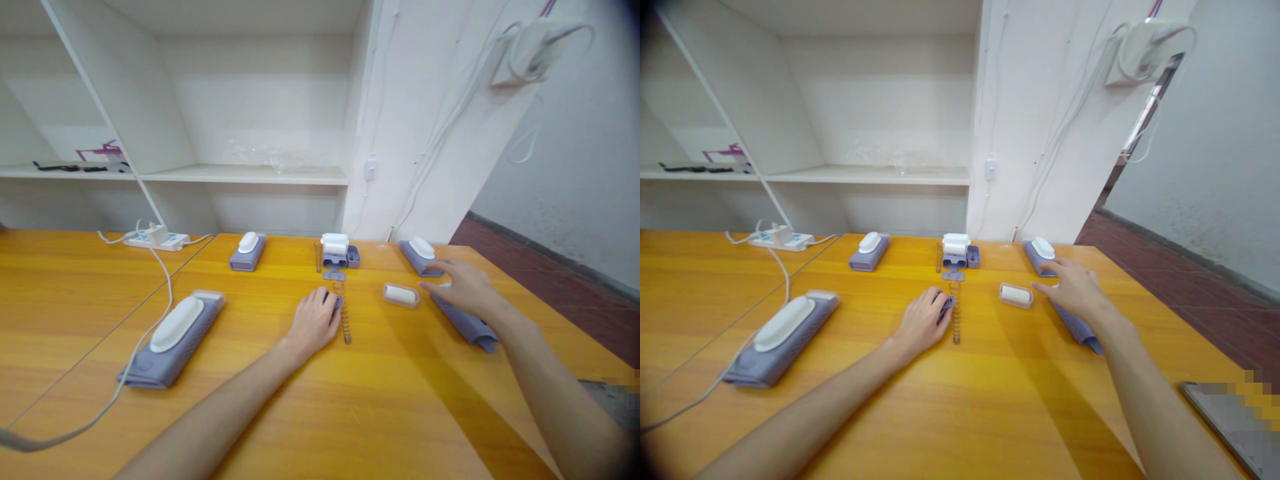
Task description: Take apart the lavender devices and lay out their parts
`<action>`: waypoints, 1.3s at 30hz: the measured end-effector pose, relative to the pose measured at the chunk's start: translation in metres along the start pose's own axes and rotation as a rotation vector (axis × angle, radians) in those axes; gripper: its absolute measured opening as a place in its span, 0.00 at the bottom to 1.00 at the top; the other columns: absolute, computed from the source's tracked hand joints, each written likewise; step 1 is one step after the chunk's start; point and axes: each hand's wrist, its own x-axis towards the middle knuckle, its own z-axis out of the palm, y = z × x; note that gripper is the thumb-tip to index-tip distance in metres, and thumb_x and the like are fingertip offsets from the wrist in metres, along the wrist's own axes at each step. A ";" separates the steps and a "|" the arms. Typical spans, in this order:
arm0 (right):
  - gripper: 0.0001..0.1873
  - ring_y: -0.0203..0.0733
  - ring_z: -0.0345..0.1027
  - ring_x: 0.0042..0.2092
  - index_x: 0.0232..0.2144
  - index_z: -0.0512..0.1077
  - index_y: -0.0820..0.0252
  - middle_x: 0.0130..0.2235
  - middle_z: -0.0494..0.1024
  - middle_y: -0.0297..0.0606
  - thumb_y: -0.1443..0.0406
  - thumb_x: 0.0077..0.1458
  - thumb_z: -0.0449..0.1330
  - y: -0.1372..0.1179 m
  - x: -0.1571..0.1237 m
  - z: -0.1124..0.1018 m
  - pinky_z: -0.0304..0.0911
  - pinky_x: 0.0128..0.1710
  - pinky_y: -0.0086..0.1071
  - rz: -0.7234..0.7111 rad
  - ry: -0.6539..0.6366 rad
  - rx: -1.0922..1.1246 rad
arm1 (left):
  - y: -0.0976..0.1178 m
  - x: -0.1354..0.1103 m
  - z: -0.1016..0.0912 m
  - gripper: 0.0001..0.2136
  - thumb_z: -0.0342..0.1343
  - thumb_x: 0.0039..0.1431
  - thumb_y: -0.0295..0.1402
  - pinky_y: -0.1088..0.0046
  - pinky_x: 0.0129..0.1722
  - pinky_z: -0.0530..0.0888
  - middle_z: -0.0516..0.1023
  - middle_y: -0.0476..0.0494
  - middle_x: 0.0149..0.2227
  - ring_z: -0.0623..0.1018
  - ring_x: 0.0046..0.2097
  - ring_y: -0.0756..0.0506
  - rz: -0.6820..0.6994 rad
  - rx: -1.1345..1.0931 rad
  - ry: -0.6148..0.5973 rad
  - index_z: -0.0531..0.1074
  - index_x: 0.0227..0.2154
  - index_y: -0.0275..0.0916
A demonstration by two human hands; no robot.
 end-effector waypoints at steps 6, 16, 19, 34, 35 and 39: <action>0.20 0.51 0.66 0.49 0.49 0.68 0.58 0.47 0.74 0.46 0.64 0.52 0.55 -0.067 -0.008 0.030 0.59 0.46 0.39 -0.183 -0.159 -0.045 | 0.000 0.001 0.000 0.09 0.42 0.63 0.36 0.67 0.42 0.69 0.67 0.44 0.41 0.70 0.42 0.45 0.001 0.004 0.002 0.64 0.40 0.41; 0.17 0.52 0.66 0.46 0.41 0.73 0.58 0.41 0.76 0.44 0.61 0.47 0.59 -0.050 -0.006 -0.017 0.59 0.40 0.35 -0.077 -0.169 -0.031 | 0.000 0.001 -0.001 0.08 0.41 0.64 0.36 0.68 0.41 0.69 0.68 0.44 0.41 0.70 0.42 0.45 -0.003 0.015 0.004 0.64 0.39 0.41; 0.18 0.49 0.69 0.41 0.41 0.74 0.55 0.39 0.77 0.41 0.60 0.44 0.60 -0.026 -0.008 -0.040 0.60 0.36 0.33 0.026 -0.244 0.016 | 0.000 0.001 0.000 0.09 0.41 0.64 0.36 0.68 0.41 0.69 0.68 0.44 0.41 0.70 0.42 0.45 -0.002 0.019 0.007 0.64 0.40 0.41; 0.28 0.45 0.71 0.33 0.41 0.72 0.53 0.39 0.76 0.44 0.75 0.33 0.55 0.057 -0.017 -0.014 0.57 0.27 0.33 0.346 -0.485 0.039 | 0.000 0.000 -0.001 0.09 0.42 0.63 0.36 0.67 0.42 0.69 0.68 0.43 0.42 0.71 0.43 0.45 -0.009 0.010 -0.005 0.64 0.41 0.42; 0.29 0.46 0.71 0.33 0.40 0.72 0.53 0.38 0.77 0.44 0.75 0.32 0.55 0.060 -0.017 -0.011 0.58 0.27 0.33 0.341 -0.474 0.047 | 0.000 0.001 -0.001 0.08 0.42 0.63 0.36 0.67 0.42 0.69 0.68 0.43 0.42 0.70 0.43 0.45 -0.012 0.009 -0.007 0.64 0.41 0.42; 0.29 0.47 0.72 0.34 0.37 0.76 0.53 0.36 0.77 0.43 0.78 0.30 0.53 0.061 -0.016 -0.013 0.59 0.27 0.31 0.284 -0.410 0.050 | 0.000 0.001 -0.002 0.08 0.42 0.63 0.36 0.67 0.42 0.69 0.68 0.43 0.42 0.70 0.43 0.45 -0.010 0.004 -0.009 0.64 0.41 0.41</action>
